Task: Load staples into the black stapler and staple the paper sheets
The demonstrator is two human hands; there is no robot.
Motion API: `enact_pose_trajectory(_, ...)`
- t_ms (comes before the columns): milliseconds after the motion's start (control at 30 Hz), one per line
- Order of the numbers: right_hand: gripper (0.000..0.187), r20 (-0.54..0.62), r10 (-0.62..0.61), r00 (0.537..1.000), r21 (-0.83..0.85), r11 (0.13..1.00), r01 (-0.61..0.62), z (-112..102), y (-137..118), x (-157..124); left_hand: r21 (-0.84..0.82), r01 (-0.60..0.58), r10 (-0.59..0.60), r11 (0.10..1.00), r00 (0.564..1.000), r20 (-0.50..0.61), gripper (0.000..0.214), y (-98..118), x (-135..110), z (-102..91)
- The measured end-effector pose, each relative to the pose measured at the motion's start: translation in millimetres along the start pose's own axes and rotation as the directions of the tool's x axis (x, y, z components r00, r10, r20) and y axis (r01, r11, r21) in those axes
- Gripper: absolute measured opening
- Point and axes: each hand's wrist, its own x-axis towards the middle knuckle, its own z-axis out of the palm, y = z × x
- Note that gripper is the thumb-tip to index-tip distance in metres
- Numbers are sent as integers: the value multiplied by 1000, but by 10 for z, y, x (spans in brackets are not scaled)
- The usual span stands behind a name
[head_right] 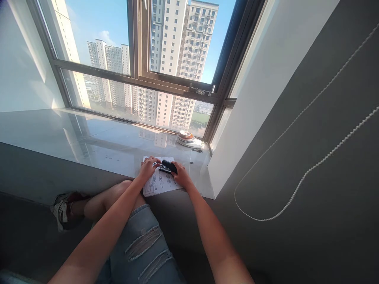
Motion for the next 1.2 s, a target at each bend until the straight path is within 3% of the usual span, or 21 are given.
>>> enact_pose_trajectory(400, 56, -14, -6, 1000, 16, 1000, 6, 19, 28, 1, 15, 73, -73, 997, 997, 30, 21, -37, 3, 20)
enact_pose_trajectory(700, 56, -5, -1, 1000, 18, 1000, 2, 7, 15, 2, -23, 169, -170, 985, 985, -35, 35, -100, -34, -31)
enact_pose_trajectory(833, 57, -10, 3, 1000, 13, 1000, -3, 10, 13, -1, -53, 172, -175, 984, 983, -50, 28, -106, -35, -58)
enact_pose_trajectory(1033, 56, -15, -2, 1000, 11, 1000, 2, 28, 43, -4, -297, 148, -159, 943, 987, -14, 31, -87, -32, -46)
enact_pose_trajectory(1200, 58, -4, -38, 999, 9, 999, 38, 40, 48, 2, -458, 67, 1, 886, 989, 146, 56, -86, 16, 28)
